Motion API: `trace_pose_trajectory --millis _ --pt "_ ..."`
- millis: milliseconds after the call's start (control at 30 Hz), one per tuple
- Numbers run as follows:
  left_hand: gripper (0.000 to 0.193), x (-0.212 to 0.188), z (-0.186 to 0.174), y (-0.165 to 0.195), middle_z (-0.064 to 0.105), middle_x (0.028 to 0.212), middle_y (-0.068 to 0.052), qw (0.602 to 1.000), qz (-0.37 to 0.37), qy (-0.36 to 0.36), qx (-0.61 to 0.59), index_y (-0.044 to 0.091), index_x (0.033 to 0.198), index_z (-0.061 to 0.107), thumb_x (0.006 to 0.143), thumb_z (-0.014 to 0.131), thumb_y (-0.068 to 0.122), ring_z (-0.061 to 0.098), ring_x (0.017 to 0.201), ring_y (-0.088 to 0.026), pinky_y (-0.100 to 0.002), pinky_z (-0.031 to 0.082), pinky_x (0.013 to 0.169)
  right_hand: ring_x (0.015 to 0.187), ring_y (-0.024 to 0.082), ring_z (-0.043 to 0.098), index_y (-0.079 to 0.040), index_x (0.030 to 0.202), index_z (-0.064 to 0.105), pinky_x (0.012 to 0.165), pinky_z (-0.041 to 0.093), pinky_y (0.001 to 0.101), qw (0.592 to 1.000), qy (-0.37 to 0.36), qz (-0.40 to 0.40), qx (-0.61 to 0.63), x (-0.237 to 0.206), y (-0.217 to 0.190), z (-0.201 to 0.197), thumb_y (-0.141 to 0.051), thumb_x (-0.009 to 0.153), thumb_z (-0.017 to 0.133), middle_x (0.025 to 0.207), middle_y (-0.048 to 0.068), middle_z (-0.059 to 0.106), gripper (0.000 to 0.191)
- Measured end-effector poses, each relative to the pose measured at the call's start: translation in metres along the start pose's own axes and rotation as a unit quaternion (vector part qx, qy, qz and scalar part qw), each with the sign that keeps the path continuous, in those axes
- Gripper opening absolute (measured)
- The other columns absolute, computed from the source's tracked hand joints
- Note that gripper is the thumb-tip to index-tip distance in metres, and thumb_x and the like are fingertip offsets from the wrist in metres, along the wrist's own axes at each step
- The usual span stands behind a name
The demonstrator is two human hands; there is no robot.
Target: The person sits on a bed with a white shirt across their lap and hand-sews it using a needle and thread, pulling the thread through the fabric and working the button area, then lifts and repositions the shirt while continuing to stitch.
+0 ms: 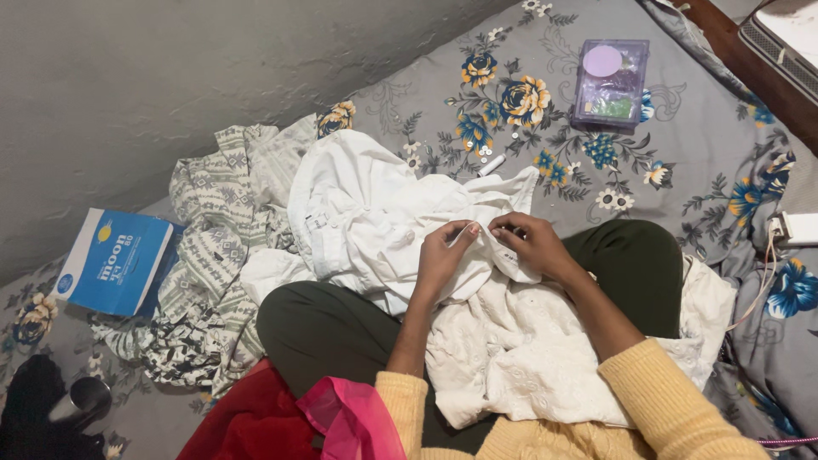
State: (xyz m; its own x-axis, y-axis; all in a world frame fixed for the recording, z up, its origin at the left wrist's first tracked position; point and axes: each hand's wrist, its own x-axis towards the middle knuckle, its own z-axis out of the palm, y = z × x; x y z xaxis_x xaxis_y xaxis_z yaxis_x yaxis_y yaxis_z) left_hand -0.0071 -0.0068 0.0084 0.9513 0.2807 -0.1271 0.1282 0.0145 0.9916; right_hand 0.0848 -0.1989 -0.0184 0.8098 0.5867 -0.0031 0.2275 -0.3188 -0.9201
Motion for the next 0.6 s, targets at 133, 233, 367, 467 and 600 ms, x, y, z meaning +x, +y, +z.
trace_pose_trajectory --millis 133,233,367,467,600 --pt "0.034 -0.017 -0.007 0.006 0.078 0.101 -0.009 0.996 0.029 -0.032 0.079 0.002 0.112 0.075 0.095 0.074 0.032 0.069 0.097 -0.011 -0.028 0.053 0.089 0.092 0.019 0.072 -0.006 0.112 0.074 0.083 0.057 0.0328 0.998 -0.024 -0.028 -0.055 -0.001 0.002 0.002 -0.010 0.089 0.072 0.103 0.008 0.073 0.023" --pt "0.032 -0.033 -0.014 0.010 0.079 0.098 -0.008 0.983 0.055 -0.046 0.168 0.007 0.110 0.078 0.093 0.074 0.034 0.071 0.092 -0.014 -0.033 0.050 0.089 0.092 0.023 0.072 -0.007 0.109 0.075 0.083 0.057 0.0348 0.992 -0.022 -0.032 -0.123 0.000 0.002 0.001 -0.008 0.086 0.073 0.102 0.010 0.074 0.024" --pt "0.027 -0.044 -0.015 0.012 0.078 0.099 -0.005 0.962 0.122 -0.029 0.243 0.012 0.104 0.079 0.094 0.071 0.036 0.067 0.096 -0.019 -0.037 0.035 0.097 0.085 0.026 0.070 -0.006 0.112 0.072 0.078 0.055 0.0364 0.990 0.032 -0.008 -0.134 0.000 0.003 0.001 -0.009 0.083 0.075 0.097 0.012 0.072 0.030" --pt "0.027 -0.041 -0.011 0.012 0.077 0.101 -0.002 0.964 0.100 -0.017 0.245 0.014 0.104 0.079 0.094 0.071 0.038 0.066 0.098 -0.018 -0.038 0.031 0.099 0.083 0.028 0.070 -0.006 0.107 0.072 0.076 0.054 0.0378 0.986 0.053 0.012 -0.155 0.002 0.007 0.001 -0.014 0.084 0.078 0.095 0.012 0.071 0.026" --pt "0.025 -0.038 -0.010 0.007 0.077 0.107 0.002 0.963 0.121 0.000 0.241 0.015 0.101 0.078 0.093 0.072 0.037 0.063 0.106 -0.016 -0.039 0.029 0.100 0.086 0.029 0.067 -0.007 0.099 0.075 0.077 0.053 0.0396 0.972 0.067 -0.056 -0.218 0.006 0.016 0.004 -0.014 0.087 0.077 0.092 0.012 0.069 0.014"
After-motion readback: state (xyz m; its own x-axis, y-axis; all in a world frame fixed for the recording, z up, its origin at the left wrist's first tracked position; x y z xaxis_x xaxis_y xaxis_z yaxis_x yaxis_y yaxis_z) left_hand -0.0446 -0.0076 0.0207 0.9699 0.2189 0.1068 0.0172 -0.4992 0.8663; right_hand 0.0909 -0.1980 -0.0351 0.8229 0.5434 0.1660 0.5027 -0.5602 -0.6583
